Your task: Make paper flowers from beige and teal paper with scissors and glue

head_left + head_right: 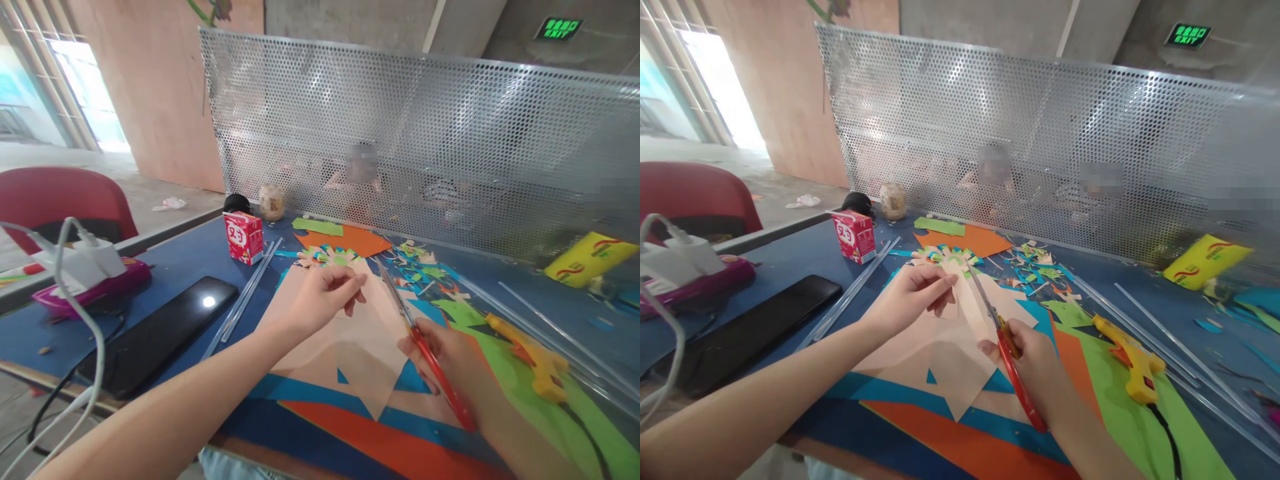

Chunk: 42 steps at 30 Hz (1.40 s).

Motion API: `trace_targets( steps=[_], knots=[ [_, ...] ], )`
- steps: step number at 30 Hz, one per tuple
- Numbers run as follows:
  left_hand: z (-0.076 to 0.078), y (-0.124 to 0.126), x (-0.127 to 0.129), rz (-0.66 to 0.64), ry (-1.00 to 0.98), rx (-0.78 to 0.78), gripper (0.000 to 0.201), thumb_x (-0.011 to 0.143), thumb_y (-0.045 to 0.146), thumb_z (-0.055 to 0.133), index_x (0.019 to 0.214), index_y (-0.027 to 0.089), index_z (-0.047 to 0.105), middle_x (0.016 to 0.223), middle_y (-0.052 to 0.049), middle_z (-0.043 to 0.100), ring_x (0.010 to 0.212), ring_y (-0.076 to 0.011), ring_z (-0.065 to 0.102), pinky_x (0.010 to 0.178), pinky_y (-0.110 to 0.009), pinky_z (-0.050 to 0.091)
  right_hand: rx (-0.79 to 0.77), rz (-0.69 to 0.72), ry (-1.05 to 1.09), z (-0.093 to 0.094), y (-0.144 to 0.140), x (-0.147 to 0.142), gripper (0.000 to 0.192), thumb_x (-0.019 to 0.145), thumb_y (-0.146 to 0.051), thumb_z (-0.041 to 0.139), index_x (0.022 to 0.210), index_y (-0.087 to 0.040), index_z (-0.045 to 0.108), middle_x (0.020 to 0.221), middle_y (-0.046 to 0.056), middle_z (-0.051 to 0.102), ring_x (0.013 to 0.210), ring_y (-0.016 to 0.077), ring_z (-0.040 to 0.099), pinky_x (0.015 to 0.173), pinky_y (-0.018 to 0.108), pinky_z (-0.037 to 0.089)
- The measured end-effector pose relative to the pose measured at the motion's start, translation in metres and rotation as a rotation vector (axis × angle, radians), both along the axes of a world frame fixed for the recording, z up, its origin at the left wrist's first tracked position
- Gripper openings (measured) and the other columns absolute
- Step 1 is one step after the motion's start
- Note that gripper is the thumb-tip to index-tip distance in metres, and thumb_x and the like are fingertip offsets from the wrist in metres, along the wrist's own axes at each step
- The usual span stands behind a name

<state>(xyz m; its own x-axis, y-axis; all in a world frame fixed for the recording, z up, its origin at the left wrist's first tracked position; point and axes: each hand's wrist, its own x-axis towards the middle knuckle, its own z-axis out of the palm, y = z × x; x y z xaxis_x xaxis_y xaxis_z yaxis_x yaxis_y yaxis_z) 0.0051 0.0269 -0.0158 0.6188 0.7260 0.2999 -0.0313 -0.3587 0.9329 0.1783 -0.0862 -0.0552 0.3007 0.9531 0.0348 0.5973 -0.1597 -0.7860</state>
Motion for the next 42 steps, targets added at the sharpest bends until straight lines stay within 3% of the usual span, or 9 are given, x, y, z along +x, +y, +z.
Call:
trace_targets(
  steps=[4, 8, 15, 19, 26, 29, 36, 42],
  knots=[
    [-0.003, 0.005, 0.0, 0.131, -0.091, -0.004, 0.03, 0.085, 0.032, 0.05, 0.061, 0.014, 0.055, 0.051, 0.002, 0.052, 0.044, -0.0053, 0.046, 0.046, -0.019, 0.035, 0.03, -0.023, 0.008, 0.001, -0.001, -0.002, 0.035, 0.071, -0.049, 0.055, 0.058, -0.024, 0.034, 0.04, -0.009, 0.034, 0.03, 0.0072, 0.028, 0.033, 0.024, 0.019],
    [-0.007, 0.01, 0.001, 0.173, -0.165, -0.01, 0.027, 0.084, 0.033, 0.051, 0.064, 0.014, 0.053, 0.061, 0.001, 0.058, 0.046, -0.0047, 0.049, 0.045, -0.019, 0.035, 0.006, 0.007, 0.067, 0.006, -0.005, -0.007, 0.036, 0.072, -0.05, 0.055, 0.06, -0.024, 0.035, 0.045, -0.009, 0.032, 0.032, 0.0064, 0.028, 0.033, 0.023, 0.019],
    [-0.004, 0.005, -0.001, 0.037, -0.289, -0.049, 0.019, 0.082, 0.025, 0.053, 0.067, 0.014, 0.052, 0.061, 0.003, 0.055, 0.047, -0.0042, 0.05, 0.047, -0.018, 0.037, -0.002, 0.068, 0.029, 0.005, -0.005, -0.001, 0.04, 0.072, -0.055, 0.057, 0.062, -0.023, 0.035, 0.051, -0.009, 0.029, 0.038, 0.0063, 0.026, 0.035, 0.022, 0.021],
    [-0.003, 0.004, 0.0, -0.005, -0.294, -0.06, 0.018, 0.083, 0.024, 0.051, 0.069, 0.014, 0.05, 0.062, 0.003, 0.054, 0.047, -0.0039, 0.051, 0.046, -0.019, 0.037, 0.004, 0.147, -0.02, 0.003, -0.004, 0.003, 0.036, 0.072, -0.051, 0.057, 0.062, -0.023, 0.038, 0.053, -0.007, 0.034, 0.045, 0.0093, 0.035, 0.041, 0.023, 0.028],
    [-0.003, 0.004, 0.002, 0.01, -0.273, -0.093, 0.019, 0.089, 0.029, 0.044, 0.075, 0.016, 0.043, 0.056, 0.006, 0.051, 0.043, -0.0032, 0.05, 0.042, -0.016, 0.033, 0.024, 0.086, -0.113, 0.01, -0.006, -0.004, 0.03, 0.074, -0.047, 0.052, 0.063, -0.023, 0.039, 0.054, -0.006, 0.035, 0.045, 0.0104, 0.035, 0.043, 0.024, 0.028],
    [-0.004, 0.004, 0.002, -0.018, -0.275, -0.096, 0.015, 0.089, 0.03, 0.045, 0.08, 0.018, 0.041, 0.053, 0.007, 0.05, 0.042, -0.006, 0.053, 0.038, -0.016, 0.033, -0.024, 0.14, -0.124, 0.009, -0.005, -0.001, 0.033, 0.074, -0.05, 0.052, 0.062, -0.023, 0.038, 0.054, -0.006, 0.035, 0.045, 0.0101, 0.035, 0.043, 0.024, 0.027],
    [-0.009, 0.006, 0.003, -0.081, -0.342, -0.1, 0.021, 0.082, 0.025, 0.056, 0.093, 0.02, 0.039, 0.064, 0.004, 0.057, 0.052, -0.0109, 0.06, 0.037, -0.017, 0.038, -0.038, 0.089, 0.018, 0.008, -0.007, -0.004, 0.034, 0.075, -0.052, 0.051, 0.064, -0.024, 0.036, 0.048, -0.009, 0.032, 0.038, 0.0079, 0.029, 0.037, 0.023, 0.022],
    [-0.007, 0.002, 0.003, -0.093, -0.362, -0.102, 0.025, 0.082, 0.024, 0.058, 0.096, 0.02, 0.038, 0.067, 0.003, 0.058, 0.054, -0.012, 0.061, 0.038, -0.018, 0.04, -0.01, 0.07, 0.017, 0.01, -0.007, -0.006, 0.037, 0.075, -0.055, 0.051, 0.064, -0.024, 0.035, 0.053, -0.008, 0.032, 0.039, 0.0084, 0.033, 0.037, 0.023, 0.023]
  ],
)
